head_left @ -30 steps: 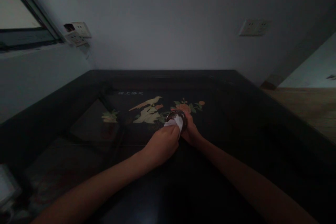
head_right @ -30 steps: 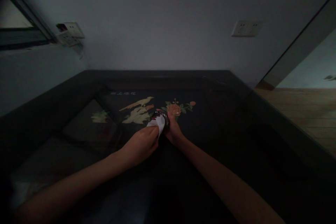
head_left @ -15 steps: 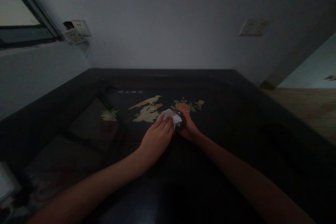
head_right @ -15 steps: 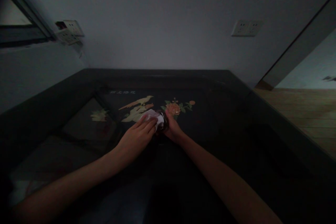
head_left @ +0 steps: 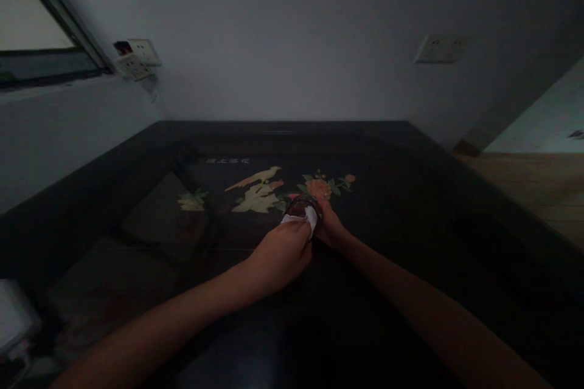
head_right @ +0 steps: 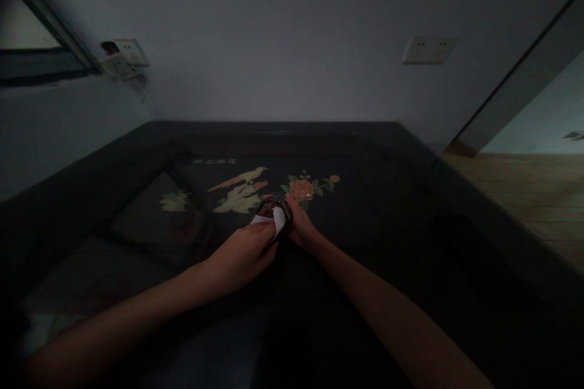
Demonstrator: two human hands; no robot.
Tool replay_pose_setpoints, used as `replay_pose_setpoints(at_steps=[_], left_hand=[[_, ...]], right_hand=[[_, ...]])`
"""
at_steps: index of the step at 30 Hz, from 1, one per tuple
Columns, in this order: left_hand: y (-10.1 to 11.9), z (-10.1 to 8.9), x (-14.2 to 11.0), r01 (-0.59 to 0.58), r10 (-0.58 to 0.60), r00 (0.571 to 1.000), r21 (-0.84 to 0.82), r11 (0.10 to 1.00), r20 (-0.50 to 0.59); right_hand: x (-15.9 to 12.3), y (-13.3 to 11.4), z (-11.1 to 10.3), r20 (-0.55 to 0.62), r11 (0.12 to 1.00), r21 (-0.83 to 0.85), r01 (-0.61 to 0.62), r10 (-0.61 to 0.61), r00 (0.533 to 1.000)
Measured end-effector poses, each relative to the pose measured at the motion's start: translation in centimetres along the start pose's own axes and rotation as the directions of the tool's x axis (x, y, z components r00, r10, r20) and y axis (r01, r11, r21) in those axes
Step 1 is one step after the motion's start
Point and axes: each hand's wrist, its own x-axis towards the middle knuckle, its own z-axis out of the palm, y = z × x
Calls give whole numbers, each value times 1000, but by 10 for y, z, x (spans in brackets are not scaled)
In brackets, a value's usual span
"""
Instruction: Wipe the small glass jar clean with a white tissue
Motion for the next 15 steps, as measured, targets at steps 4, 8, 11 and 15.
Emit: replay_pose_setpoints(at_steps=[4,8,11,15], left_hand=[[-4,-2,3,12,-32,998,-333,943,-56],[-5,3,4,-19,-40,991,-433,901,-126],[-2,8,2,-12,-25,994,-346,938,-104],[0,14,1,-15,10,997,-66,998,-76]], right_hand=[[0,-3,1,-19,1000,0,-5,5,1000],[3,-1,-1,-37,1000,12,19,-18,999],[6,1,-3,-38,1000,15,27,-27,999],[5,2,-3,-24,1000,17,24,-23,999]])
